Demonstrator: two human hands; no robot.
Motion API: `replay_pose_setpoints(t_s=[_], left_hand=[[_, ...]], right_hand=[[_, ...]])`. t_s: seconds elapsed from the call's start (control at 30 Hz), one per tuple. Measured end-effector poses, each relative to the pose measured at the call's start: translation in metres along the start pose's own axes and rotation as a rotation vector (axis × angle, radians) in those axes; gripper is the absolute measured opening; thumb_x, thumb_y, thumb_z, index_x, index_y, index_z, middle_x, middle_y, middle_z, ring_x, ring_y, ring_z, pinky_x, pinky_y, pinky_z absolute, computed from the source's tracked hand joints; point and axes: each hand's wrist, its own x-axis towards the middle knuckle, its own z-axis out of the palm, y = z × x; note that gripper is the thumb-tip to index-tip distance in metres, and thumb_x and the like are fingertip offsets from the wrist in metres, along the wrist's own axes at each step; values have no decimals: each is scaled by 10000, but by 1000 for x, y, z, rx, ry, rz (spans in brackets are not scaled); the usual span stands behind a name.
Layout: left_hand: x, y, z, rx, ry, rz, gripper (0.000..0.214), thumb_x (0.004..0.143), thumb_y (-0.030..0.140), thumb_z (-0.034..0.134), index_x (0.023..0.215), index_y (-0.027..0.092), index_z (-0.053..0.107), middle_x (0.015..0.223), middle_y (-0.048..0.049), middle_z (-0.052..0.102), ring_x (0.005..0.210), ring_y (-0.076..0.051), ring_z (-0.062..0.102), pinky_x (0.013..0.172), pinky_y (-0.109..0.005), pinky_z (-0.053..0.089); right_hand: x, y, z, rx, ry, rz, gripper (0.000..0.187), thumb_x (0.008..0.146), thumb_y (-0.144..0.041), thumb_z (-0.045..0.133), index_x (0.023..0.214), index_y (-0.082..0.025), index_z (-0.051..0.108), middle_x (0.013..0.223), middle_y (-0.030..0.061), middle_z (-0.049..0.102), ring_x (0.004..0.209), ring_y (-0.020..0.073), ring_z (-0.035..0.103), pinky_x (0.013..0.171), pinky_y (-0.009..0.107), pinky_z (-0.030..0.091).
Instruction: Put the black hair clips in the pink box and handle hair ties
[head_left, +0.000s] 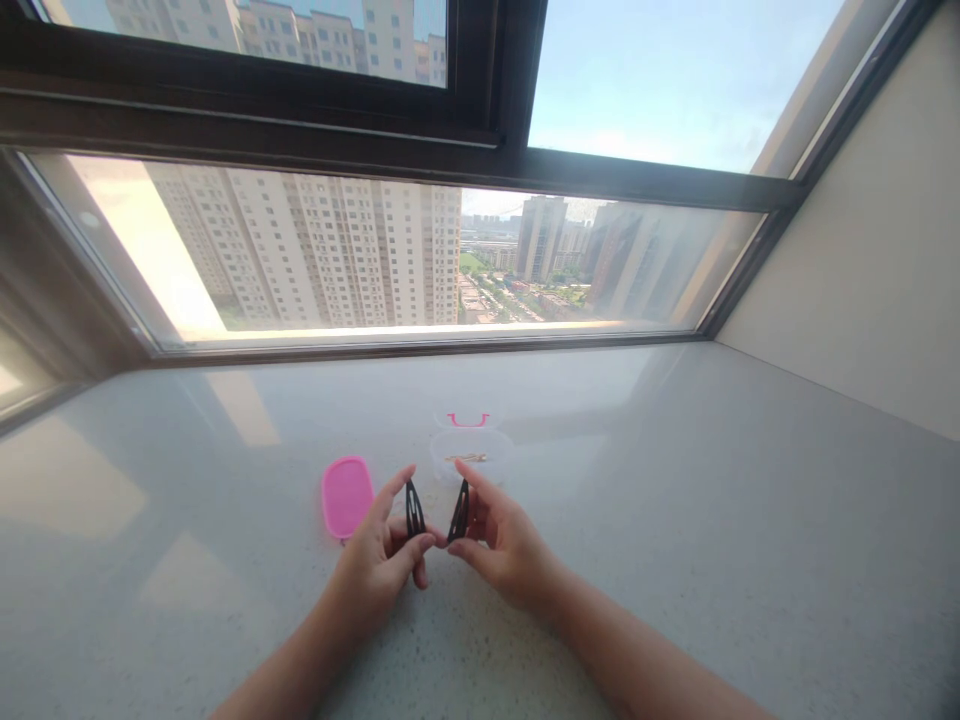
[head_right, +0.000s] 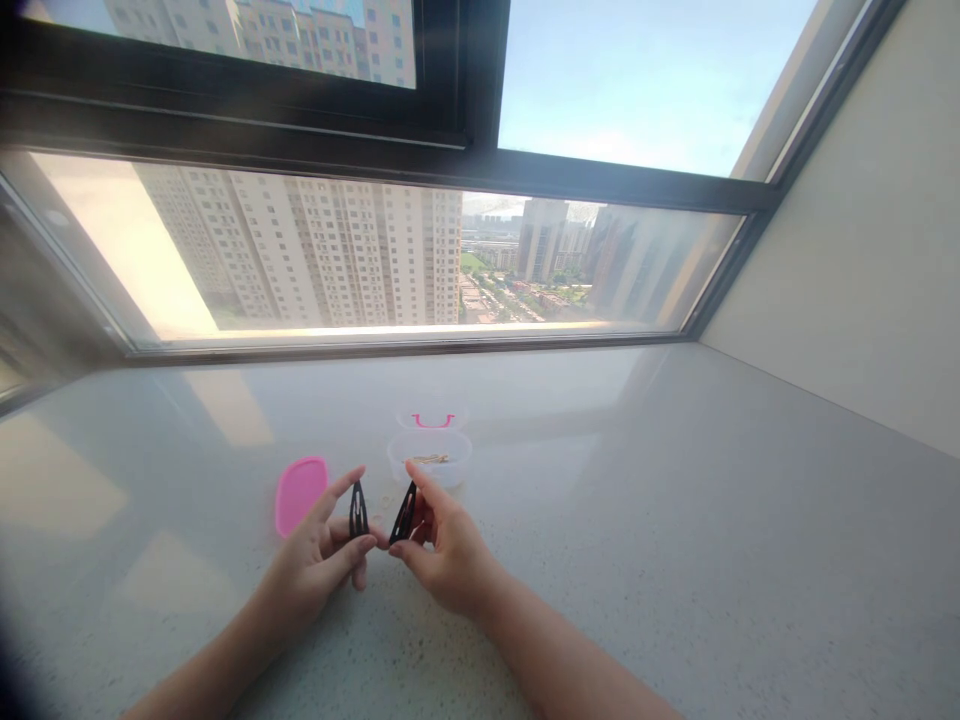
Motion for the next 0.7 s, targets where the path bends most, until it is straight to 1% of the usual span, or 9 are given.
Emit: replay_pose_setpoints(t_s=[0.23, 0.43, 0.7], left_hand=[[1, -1, -1, 2, -39, -23, 887, 760, 367, 665, 1414, 155, 105, 718, -24, 679, 432, -115, 556, 454, -238, 448], [1, -3, -2, 19, -63, -21, 852, 774, 360, 653, 1403, 158, 116, 721, -29, 679, 436, -117, 564, 451, -238, 456], [0, -3, -2, 17, -83, -23, 817, 770, 336, 658, 1382, 168, 143, 716, -21, 673, 424, -113, 559, 437, -233, 456]], right_hand=[[1, 2, 0, 13, 34, -9, 831, 747, -184, 675, 1429, -205, 200, 980, 72, 575, 843, 173, 567, 763, 327, 469], [2, 1, -1, 32, 31, -1, 862, 732, -214, 700, 1433, -189, 199, 943, 62, 565, 803, 164, 574, 751, 317, 482], [3, 0, -2, -9, 62, 16, 857, 684, -187, 725, 1412, -201, 274, 909, 37, 561, 715, 135, 553, 692, 302, 479]])
